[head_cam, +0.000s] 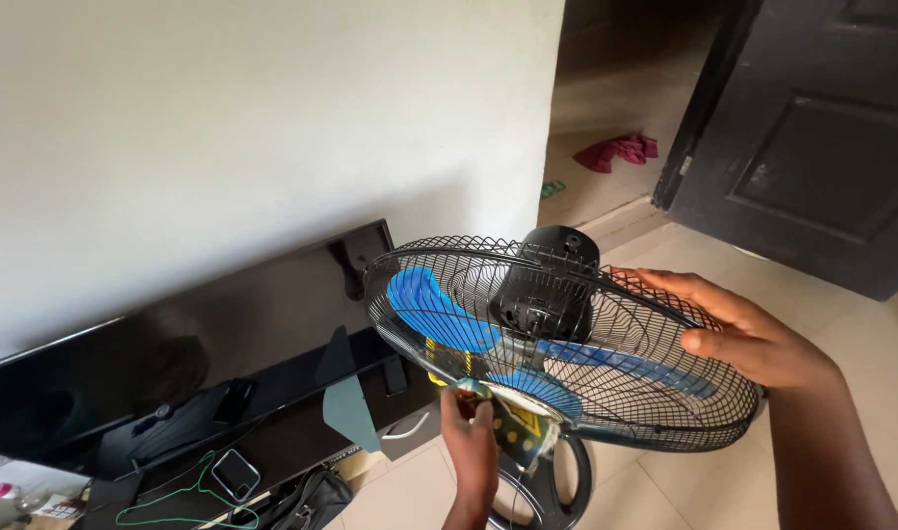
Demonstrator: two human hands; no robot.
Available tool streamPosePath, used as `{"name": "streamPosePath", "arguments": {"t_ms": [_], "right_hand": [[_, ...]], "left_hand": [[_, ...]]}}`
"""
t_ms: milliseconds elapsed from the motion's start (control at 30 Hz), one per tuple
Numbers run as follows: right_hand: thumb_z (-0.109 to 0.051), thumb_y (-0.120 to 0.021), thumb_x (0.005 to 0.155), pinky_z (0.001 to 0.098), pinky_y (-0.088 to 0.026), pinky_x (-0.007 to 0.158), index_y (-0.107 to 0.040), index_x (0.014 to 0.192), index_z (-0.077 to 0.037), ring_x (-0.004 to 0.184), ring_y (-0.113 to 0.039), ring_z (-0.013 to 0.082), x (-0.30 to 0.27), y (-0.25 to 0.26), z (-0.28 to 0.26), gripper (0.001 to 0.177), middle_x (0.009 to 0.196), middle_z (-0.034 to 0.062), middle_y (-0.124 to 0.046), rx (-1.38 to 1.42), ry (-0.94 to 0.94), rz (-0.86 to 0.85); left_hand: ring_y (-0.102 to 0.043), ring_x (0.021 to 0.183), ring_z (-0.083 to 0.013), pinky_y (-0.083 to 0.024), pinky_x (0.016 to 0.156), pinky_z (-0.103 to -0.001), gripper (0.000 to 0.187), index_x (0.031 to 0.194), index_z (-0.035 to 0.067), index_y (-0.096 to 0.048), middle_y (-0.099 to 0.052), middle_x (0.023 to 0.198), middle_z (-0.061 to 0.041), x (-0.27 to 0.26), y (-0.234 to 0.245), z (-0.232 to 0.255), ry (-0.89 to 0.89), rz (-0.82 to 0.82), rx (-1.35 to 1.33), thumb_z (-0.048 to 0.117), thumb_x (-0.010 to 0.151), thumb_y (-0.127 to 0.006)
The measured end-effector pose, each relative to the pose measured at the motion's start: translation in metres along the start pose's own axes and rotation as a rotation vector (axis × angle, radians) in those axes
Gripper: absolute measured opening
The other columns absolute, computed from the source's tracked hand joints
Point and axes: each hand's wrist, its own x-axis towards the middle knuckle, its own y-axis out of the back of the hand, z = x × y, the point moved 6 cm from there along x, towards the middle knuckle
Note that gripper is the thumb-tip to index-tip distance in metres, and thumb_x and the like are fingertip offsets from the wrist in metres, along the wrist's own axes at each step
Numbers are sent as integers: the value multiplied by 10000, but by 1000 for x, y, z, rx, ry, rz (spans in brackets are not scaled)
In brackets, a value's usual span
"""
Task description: Dusting a standing fan and a television screen using a cloth.
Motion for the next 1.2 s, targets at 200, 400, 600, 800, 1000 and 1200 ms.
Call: {"name": "streamPosePath", "arguments": {"t_ms": [200, 400, 600, 800, 1000, 1200], "right_hand": [[-217, -617, 932, 466, -277, 1217, -421, 1525, 18, 1525, -367, 299, -1, 4, 9, 668, 1612, 205, -440, 18, -33, 24], [-190, -606, 930, 471, -305, 1209, -427, 1519, 13, 1525, -382, 306, 0, 2, 8, 649, 1598, 205, -466, -9, -19, 36], [-185, -620, 920, 475, -329, 1189, -424, 1516, 23, 1500, -410, 318, 1, 1, 6, 662, 1594, 208, -467, 62, -39, 31], [-192, -615, 929, 470, -331, 1191, -419, 1530, 38, 1480, -427, 310, 4, -6, -7, 672, 1578, 214, -482, 96, -6, 3], [-215, -652, 913, 467, -297, 1211, -431, 1517, 32, 1521, -389, 310, 7, -4, -10, 690, 1591, 207, -474, 75, -17, 14], [-257, -697, 947, 484, -294, 1247, -436, 1528, 11, 1533, -395, 323, 6, -4, -7, 691, 1599, 189, -480, 81, 99, 1]], "left_hand": [[-573, 656, -166, -477, 593, -331, 156, 967, 29, -576, -635, 771, -112, -4, -7, 23, 73, -94, -40, -37, 826, -592], [-624, 724, -384, -504, 628, -451, 190, 913, 33, -562, -630, 857, -179, -30, -14, 67, -416, -31, 471, -31, 750, -636], [-626, 811, -416, -514, 660, -503, 220, 931, 42, -586, -606, 1000, -192, -59, -31, 103, -664, -120, 639, -4, 729, -661], [-607, 918, -355, -521, 747, -474, 240, 971, 67, -612, -578, 1031, -175, -78, -52, 63, -989, -331, 949, 71, 750, -704], [-575, 1045, -334, -469, 846, -493, 268, 1014, 93, -656, -581, 1043, -132, -61, -46, -26, -780, -535, 1128, 35, 754, -673], [-590, 1026, -279, -503, 812, -463, 169, 997, 152, -664, -645, 1015, -58, -6, 16, -94, -247, -422, 1316, 107, 835, -657]]}}
